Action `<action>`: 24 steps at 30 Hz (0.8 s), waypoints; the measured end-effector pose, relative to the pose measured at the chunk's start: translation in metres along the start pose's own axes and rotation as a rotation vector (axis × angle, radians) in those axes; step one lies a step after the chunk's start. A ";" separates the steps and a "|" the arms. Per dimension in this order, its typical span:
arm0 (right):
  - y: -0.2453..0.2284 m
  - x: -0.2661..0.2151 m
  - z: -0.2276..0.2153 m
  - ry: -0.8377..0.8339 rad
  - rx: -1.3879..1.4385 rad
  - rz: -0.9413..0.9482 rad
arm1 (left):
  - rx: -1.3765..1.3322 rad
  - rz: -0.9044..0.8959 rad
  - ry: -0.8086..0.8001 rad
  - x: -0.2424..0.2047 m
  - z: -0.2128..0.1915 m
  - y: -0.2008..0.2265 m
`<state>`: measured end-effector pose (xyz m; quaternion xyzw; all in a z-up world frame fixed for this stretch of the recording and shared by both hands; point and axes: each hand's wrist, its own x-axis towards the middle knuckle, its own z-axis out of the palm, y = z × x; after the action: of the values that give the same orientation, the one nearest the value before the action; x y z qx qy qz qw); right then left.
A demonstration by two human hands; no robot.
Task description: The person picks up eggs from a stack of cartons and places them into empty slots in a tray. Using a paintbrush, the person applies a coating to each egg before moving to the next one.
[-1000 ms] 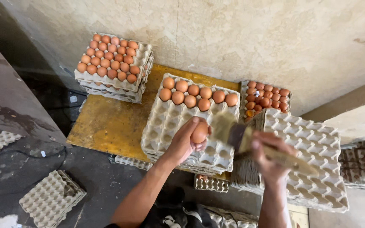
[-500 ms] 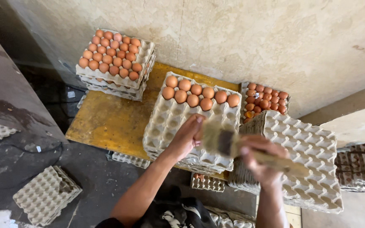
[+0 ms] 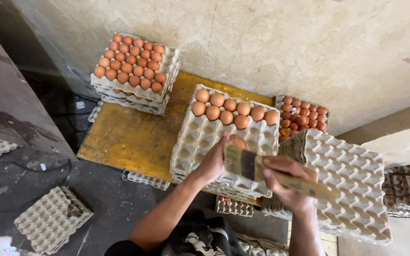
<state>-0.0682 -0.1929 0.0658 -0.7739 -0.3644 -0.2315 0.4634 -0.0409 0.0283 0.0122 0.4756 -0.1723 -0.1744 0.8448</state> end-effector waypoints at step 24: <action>0.011 -0.006 0.034 0.218 0.060 0.262 | -0.225 0.001 0.184 -0.013 0.013 0.046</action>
<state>-0.0630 -0.1686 0.0398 -0.7709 -0.2147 -0.2410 0.5491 -0.0524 0.0469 0.0563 0.3918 -0.0737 -0.1477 0.9051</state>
